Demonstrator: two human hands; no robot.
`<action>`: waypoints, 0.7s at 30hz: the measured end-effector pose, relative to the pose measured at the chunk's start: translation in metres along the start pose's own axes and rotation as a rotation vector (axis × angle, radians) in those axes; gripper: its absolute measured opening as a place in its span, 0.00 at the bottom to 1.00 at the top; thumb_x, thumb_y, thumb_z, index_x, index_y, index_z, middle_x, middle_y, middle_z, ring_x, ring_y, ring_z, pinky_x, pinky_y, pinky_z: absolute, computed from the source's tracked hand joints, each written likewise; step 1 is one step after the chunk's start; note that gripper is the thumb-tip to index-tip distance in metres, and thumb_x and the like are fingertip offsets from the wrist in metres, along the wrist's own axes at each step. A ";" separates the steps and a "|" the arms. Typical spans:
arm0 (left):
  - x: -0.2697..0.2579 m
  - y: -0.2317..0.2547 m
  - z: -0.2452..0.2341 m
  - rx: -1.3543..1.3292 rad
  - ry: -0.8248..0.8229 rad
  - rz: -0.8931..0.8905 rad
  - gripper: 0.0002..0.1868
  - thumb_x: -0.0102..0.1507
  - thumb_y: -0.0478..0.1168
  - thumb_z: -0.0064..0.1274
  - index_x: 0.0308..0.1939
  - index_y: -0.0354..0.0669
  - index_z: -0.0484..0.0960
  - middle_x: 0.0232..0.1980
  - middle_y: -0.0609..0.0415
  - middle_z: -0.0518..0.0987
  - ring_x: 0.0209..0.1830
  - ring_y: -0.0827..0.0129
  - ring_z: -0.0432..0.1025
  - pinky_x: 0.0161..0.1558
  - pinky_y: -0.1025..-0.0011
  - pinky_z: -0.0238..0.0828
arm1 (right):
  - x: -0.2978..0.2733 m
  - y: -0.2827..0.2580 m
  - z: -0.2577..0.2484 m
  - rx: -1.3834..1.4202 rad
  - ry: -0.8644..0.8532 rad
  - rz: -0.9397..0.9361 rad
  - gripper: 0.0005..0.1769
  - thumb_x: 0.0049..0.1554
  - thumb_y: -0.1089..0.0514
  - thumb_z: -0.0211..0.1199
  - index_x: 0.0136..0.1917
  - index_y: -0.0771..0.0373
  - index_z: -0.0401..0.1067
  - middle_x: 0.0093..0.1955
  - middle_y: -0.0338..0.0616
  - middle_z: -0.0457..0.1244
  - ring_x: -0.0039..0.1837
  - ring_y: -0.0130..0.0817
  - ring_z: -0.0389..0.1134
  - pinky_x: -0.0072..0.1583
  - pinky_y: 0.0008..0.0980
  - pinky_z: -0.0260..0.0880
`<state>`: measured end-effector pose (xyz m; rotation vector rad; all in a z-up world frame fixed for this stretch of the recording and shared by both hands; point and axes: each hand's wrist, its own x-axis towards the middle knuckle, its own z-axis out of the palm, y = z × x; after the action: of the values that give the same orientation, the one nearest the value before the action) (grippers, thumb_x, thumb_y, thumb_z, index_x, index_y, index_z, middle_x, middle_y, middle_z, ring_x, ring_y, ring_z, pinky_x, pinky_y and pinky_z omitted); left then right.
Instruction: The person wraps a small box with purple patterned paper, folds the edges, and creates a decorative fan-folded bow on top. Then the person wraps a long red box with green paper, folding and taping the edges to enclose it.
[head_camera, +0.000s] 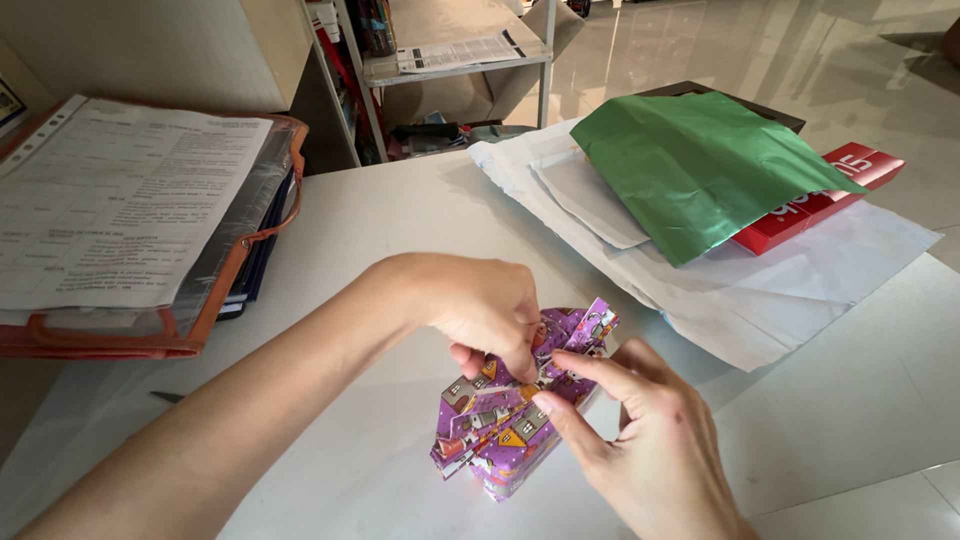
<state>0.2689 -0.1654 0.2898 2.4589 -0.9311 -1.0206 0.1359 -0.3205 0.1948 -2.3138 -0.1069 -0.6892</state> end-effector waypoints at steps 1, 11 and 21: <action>0.002 0.001 0.001 0.012 0.005 -0.029 0.13 0.53 0.43 0.65 0.29 0.35 0.85 0.21 0.53 0.79 0.18 0.70 0.75 0.21 0.72 0.70 | -0.001 0.001 -0.001 0.016 0.029 -0.063 0.21 0.44 0.52 0.78 0.52 0.56 0.82 0.42 0.36 0.69 0.37 0.29 0.68 0.37 0.30 0.67; 0.022 0.004 -0.007 0.013 -0.020 -0.187 0.20 0.47 0.42 0.73 0.32 0.31 0.82 0.31 0.51 0.77 0.22 0.62 0.79 0.23 0.69 0.75 | -0.009 -0.012 -0.004 -0.072 0.088 -0.217 0.15 0.45 0.53 0.75 0.47 0.54 0.80 0.45 0.40 0.64 0.40 0.34 0.68 0.41 0.34 0.68; 0.029 -0.031 -0.006 -0.153 -0.062 -0.110 0.27 0.47 0.53 0.72 0.41 0.40 0.82 0.33 0.57 0.76 0.27 0.68 0.75 0.27 0.71 0.70 | -0.022 -0.013 -0.005 -0.278 0.072 -0.522 0.16 0.51 0.60 0.68 0.54 0.63 0.79 0.55 0.40 0.67 0.51 0.39 0.65 0.53 0.42 0.58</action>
<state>0.3025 -0.1619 0.2640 2.3846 -0.7138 -1.1657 0.1111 -0.3115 0.1946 -2.5413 -0.6339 -1.1021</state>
